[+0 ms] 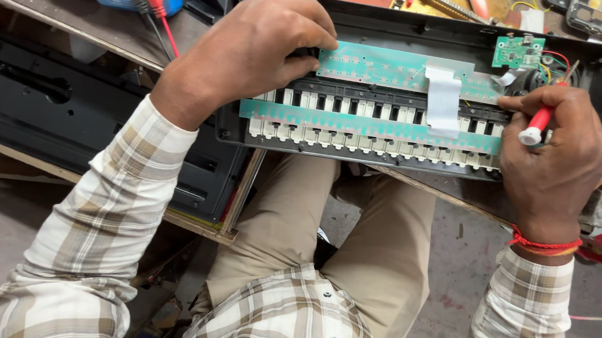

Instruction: The person uses a red test pen to probe contacts on the keyboard's circuit board and then reassembles the keyboard by placing the casing back on and securing it.

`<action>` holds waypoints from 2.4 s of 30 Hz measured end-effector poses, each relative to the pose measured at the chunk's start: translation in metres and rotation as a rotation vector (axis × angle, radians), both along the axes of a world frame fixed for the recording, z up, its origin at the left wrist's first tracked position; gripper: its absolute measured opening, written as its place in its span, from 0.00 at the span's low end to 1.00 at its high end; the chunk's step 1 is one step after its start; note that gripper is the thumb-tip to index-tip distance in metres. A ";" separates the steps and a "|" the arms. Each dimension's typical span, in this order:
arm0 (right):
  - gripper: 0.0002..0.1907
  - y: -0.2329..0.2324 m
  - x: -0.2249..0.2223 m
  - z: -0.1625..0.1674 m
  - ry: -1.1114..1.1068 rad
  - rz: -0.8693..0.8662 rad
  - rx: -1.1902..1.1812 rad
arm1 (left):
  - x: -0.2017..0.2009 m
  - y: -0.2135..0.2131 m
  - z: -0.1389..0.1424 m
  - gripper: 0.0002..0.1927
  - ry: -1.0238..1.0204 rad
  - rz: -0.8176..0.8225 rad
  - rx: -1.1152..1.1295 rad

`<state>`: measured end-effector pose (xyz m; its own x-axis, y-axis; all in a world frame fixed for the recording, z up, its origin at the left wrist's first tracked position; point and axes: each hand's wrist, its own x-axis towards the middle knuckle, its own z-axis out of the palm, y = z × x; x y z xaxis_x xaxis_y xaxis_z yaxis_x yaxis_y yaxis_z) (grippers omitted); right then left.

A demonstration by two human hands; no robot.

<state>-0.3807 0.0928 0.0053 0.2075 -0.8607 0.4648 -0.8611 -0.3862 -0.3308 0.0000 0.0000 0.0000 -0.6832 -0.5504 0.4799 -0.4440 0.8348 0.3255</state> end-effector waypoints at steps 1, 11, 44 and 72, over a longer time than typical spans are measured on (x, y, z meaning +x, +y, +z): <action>0.09 0.001 0.006 -0.006 -0.002 0.002 -0.001 | 0.000 0.000 -0.001 0.11 0.005 0.002 0.001; 0.10 0.000 0.011 0.004 0.044 0.036 -0.023 | 0.002 0.002 0.001 0.10 0.017 0.035 -0.015; 0.10 0.045 0.094 -0.006 -0.220 0.319 -0.222 | 0.046 0.070 0.012 0.06 0.466 0.214 -0.121; 0.20 0.069 0.302 -0.045 -0.518 0.907 -0.043 | 0.112 0.105 -0.078 0.01 0.162 1.006 0.145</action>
<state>-0.0786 0.1616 -0.0393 0.5341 -0.4624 0.7078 0.0014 -0.8367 -0.5477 0.1123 0.1053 -0.0778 0.1933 -0.8922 0.4083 -0.8578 0.0483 0.5116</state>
